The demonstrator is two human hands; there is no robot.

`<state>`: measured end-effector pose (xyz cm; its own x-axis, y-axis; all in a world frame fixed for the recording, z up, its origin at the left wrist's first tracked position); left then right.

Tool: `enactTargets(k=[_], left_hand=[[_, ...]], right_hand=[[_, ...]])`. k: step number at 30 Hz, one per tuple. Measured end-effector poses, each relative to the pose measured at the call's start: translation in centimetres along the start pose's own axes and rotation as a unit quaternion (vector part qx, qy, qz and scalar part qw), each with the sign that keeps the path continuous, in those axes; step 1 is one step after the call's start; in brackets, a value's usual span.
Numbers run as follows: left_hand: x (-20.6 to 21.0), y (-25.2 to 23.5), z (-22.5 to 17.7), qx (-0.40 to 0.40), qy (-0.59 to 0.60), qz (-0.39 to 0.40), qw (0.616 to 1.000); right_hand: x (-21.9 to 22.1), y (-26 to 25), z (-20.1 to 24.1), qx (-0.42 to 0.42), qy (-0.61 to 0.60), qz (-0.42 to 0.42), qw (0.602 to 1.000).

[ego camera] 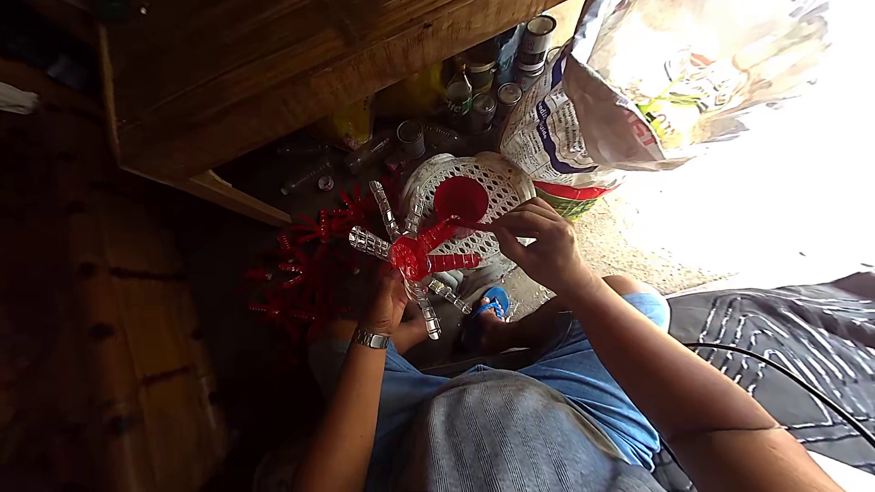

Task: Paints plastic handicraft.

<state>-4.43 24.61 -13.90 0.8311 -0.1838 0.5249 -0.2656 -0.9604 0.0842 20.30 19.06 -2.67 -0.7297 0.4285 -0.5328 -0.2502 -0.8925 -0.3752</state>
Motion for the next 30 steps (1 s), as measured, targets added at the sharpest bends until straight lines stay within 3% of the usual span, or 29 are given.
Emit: enactTargets(k=[30], left_hand=[[0.1,-0.2,0.1,0.009,-0.009,0.014,1.000]], right_hand=[[-0.7,0.0,-0.4,0.014,0.002,-0.009,1.000]])
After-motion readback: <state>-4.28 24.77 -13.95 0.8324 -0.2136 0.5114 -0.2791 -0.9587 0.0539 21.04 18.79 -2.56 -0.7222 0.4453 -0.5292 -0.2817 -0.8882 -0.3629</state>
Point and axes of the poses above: each hand's wrist, its own y-axis away from the middle knuckle, its own x-axis out of the palm, z = x × y, the point moved 8 cm from there along -y, towards the middle knuckle, and after that the axes turned 14 degrees about x, right-handed, at the moved point
